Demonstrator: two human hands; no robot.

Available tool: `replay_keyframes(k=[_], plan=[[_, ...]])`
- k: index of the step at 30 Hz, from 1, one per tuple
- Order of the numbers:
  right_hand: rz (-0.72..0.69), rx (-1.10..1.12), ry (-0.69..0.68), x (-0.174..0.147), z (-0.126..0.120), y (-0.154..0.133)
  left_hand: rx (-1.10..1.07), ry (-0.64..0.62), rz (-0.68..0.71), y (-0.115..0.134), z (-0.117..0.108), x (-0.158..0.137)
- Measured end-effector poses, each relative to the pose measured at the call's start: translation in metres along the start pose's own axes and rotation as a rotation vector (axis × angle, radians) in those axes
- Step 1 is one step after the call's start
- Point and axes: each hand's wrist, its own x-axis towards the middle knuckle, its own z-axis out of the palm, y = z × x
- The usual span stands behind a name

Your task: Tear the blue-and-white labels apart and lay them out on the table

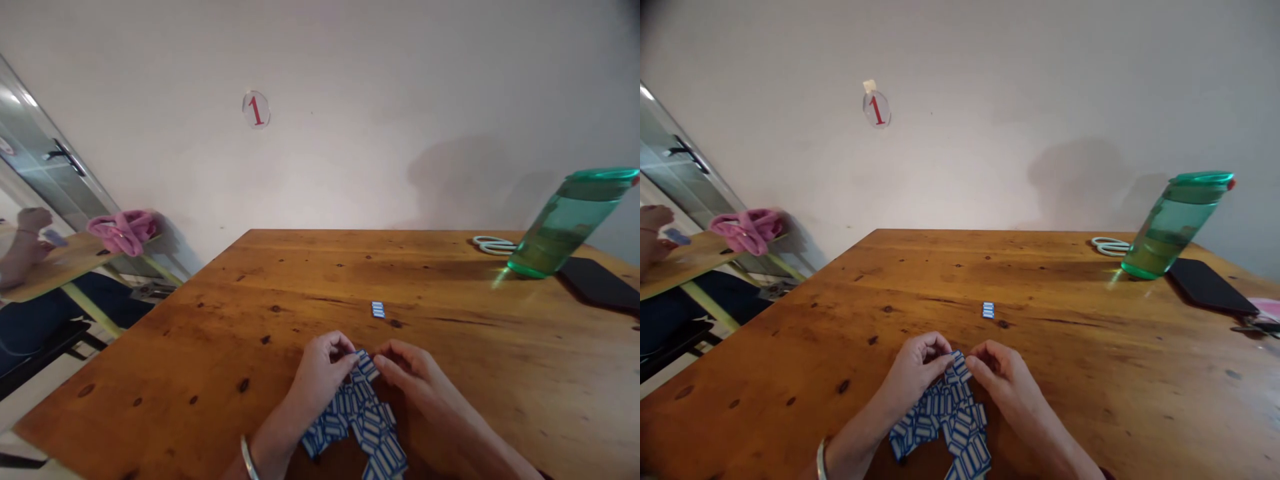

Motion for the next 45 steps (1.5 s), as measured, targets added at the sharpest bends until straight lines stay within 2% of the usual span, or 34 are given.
replay_keyframes(k=[4, 8, 12, 16, 21, 23, 25, 28, 31, 37, 45], plan=[[0.052, 0.128, 0.005, 0.000, 0.011, 0.006, -0.141, -0.023, -0.067, 0.002, 0.004, -0.003], [0.067, 0.185, 0.065, 0.001, 0.010, 0.010, -0.313, -0.045, -0.172, 0.004, 0.005, -0.005], [0.079, 0.204, 0.110, 0.001, 0.010, 0.012, -0.312, -0.066, -0.161, 0.001, 0.008, -0.004], [0.020, 0.127, 0.134, 0.001, 0.013, 0.013, -0.358, 0.012, -0.113, -0.003, 0.011, -0.002], [-0.080, 0.021, 0.310, 0.002, 0.006, 0.011, -0.506, 0.065, -0.180, -0.001, 0.011, -0.002], [-0.089, 0.013, 0.338, 0.000, 0.002, 0.008, -0.524, 0.073, -0.186, 0.000, 0.011, -0.002], [-0.094, 0.014, 0.333, -0.002, -0.001, 0.004, -0.536, 0.088, -0.197, 0.000, 0.012, -0.002], [-0.074, 0.060, 0.254, -0.005, 0.000, 0.001, -0.545, 0.120, -0.211, 0.000, 0.015, 0.000], [-0.064, 0.066, 0.208, -0.007, 0.005, -0.002, -0.512, 0.130, -0.170, -0.001, 0.016, 0.000], [-0.064, -0.126, 0.247, -0.007, 0.008, -0.007, -0.478, 0.088, -0.131, -0.002, 0.017, -0.002], [0.000, -0.066, 0.232, -0.002, 0.004, 0.009, -0.466, 0.018, -0.128, -0.001, 0.019, -0.006]])
